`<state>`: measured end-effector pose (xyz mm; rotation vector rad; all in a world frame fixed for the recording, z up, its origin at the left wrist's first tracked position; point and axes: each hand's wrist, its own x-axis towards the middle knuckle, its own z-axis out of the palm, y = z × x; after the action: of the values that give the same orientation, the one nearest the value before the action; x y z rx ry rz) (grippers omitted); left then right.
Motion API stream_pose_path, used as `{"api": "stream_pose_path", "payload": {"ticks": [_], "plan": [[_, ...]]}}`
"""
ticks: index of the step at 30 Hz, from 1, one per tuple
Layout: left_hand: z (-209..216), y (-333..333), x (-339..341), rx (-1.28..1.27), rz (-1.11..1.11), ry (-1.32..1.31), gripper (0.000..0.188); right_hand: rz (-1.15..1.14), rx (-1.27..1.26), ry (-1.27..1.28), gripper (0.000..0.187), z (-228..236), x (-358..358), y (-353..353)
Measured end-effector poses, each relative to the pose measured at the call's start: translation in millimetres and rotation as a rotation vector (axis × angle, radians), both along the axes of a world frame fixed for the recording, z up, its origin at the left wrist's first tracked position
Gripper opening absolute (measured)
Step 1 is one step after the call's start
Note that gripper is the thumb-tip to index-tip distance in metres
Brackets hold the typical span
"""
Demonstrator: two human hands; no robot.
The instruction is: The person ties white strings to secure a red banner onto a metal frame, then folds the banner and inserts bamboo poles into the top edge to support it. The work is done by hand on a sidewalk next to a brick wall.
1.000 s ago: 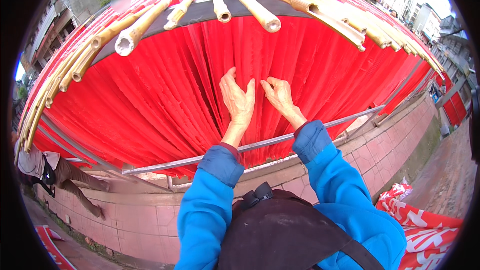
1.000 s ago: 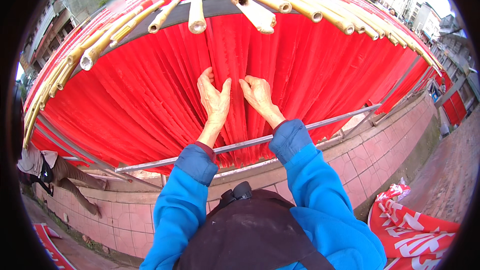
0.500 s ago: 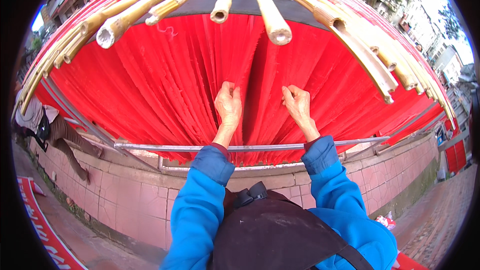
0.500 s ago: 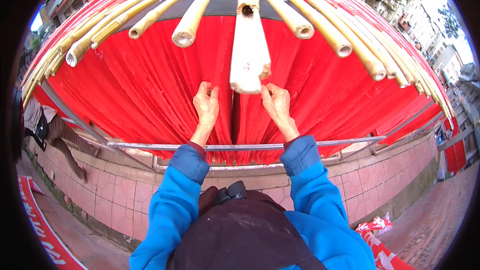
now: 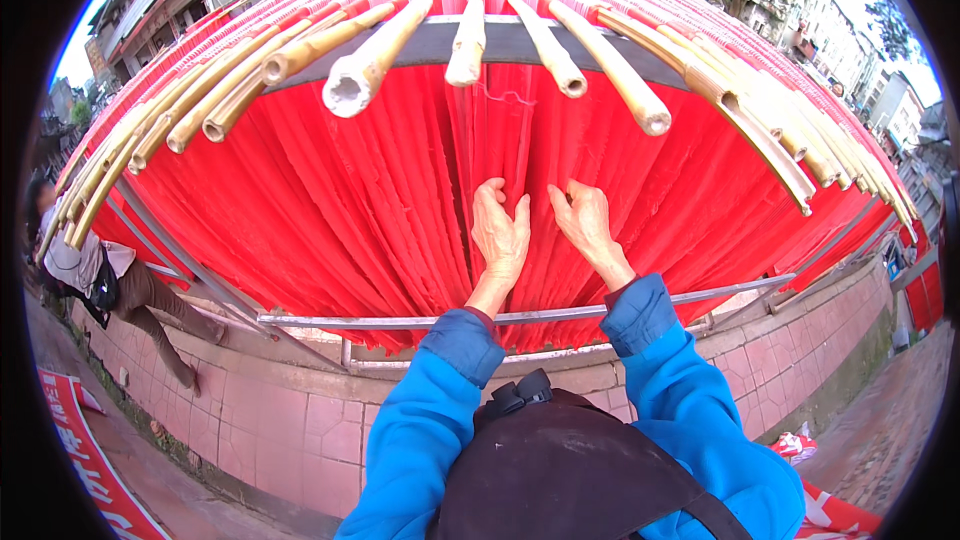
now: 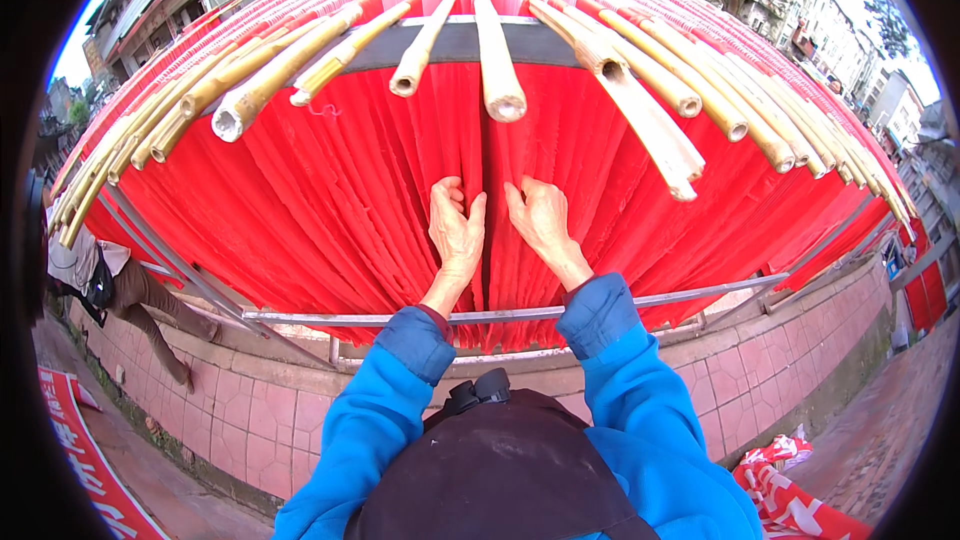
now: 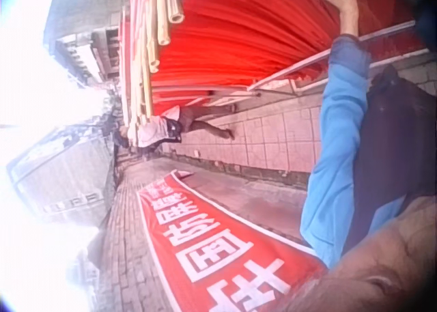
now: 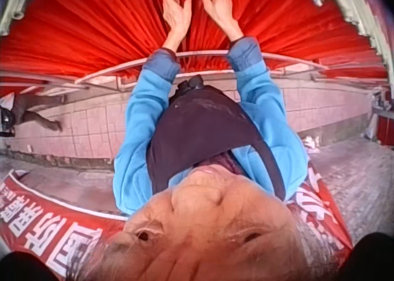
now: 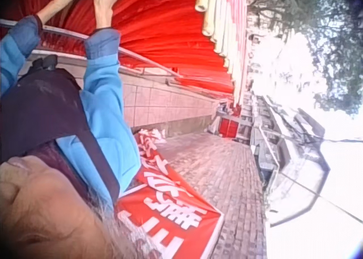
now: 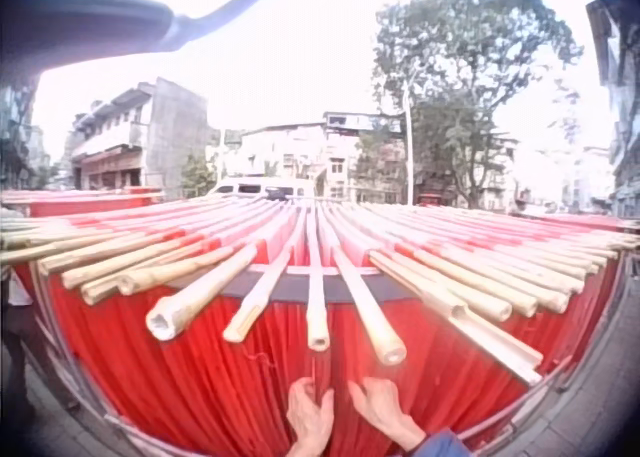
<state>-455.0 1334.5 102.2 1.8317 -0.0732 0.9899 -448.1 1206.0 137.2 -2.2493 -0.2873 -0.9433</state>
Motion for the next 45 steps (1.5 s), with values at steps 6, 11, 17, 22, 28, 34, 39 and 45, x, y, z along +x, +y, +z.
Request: {"api": "stream_pose_path", "payload": {"ticks": [6, 11, 17, 22, 28, 34, 39, 45], "plan": [[-2.4, 11.4, 16.1, 0.182, -0.035, 0.155, 0.015, -0.018, -0.029, 0.140, 0.033, -15.6, -1.9, 1.0], [-15.7, 33.5, 29.0, 0.111, -0.002, 0.243, 0.012, -0.122, 0.026, 0.173, 0.032, -26.3, 1.7, -24.1], [-27.9, 64.6, 45.1, 0.117, 0.024, 0.247, 0.012, -0.149, 0.104, 0.177, 0.036, -40.9, 6.8, -44.6], [-45.6, 61.8, 36.3, 0.127, -0.023, 0.335, 0.015, -0.148, 0.086, 0.258, 0.037, -46.7, 2.4, -32.2], [-68.0, 34.8, 18.3, 0.122, -0.145, 0.270, 0.008, 0.171, 0.070, 0.867, 0.039, -27.5, -14.3, 6.9], [-72.4, 16.2, 11.7, 0.201, -0.246, 0.299, 0.008, 0.080, -0.130, 0.384, 0.040, -26.4, 24.8, 47.9], [-58.5, 43.9, -4.2, -0.065, -0.068, 0.161, 0.020, -0.005, -0.005, 0.575, 0.038, -37.8, 28.3, 23.3], [-22.4, 63.6, 0.4, -0.181, 0.029, 0.112, 0.026, 0.010, -0.152, 0.656, 0.037, -33.5, 13.9, 12.7]]}}
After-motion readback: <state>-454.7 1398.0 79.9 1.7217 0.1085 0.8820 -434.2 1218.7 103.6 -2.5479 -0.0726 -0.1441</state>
